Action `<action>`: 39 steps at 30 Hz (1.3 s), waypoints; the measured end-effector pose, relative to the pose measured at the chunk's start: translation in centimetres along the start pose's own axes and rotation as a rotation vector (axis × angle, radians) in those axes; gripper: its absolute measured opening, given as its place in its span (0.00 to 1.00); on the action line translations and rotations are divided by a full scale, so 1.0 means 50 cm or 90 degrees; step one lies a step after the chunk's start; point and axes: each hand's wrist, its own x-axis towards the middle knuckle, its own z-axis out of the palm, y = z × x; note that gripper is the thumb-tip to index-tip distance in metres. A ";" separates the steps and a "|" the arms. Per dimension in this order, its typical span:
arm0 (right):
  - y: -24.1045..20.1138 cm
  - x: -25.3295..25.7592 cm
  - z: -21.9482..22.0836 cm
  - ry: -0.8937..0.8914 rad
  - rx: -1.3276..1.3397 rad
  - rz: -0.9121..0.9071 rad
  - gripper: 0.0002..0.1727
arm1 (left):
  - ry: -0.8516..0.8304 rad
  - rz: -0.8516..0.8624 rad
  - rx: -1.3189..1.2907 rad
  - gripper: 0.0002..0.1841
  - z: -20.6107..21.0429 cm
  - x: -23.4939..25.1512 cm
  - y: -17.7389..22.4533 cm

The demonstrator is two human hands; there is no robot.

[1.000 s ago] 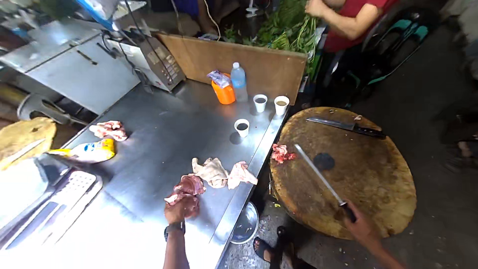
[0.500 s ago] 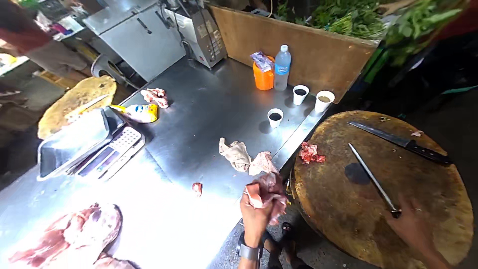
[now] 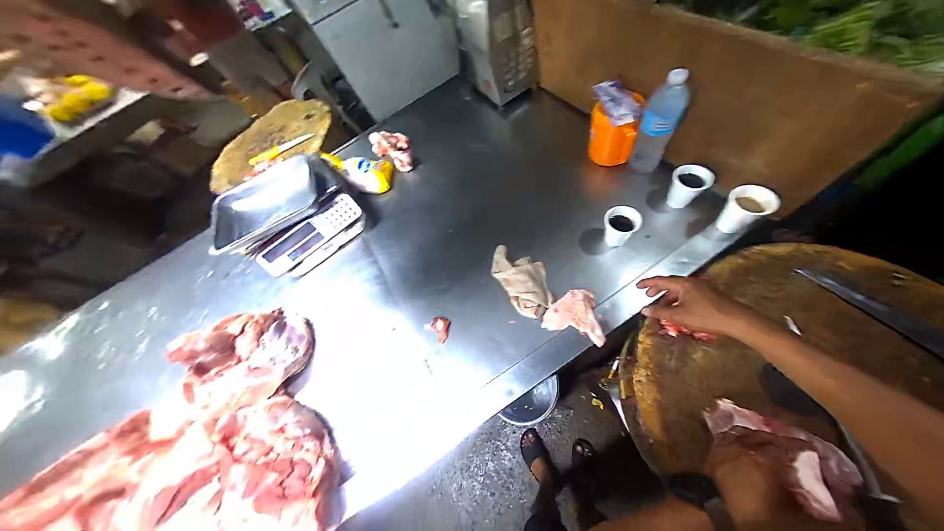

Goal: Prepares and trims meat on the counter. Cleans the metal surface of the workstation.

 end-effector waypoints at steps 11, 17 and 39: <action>-0.080 0.217 0.296 0.080 -0.135 0.083 0.20 | 0.419 -0.522 0.348 0.35 -0.707 -0.208 -0.455; -0.017 0.090 0.208 0.196 0.188 0.100 0.10 | 0.313 -0.547 0.383 0.18 -0.759 -0.260 -0.526; 0.115 -0.364 0.229 0.316 -0.014 0.346 0.21 | -0.229 -0.152 -0.064 0.31 -0.094 -0.178 -0.210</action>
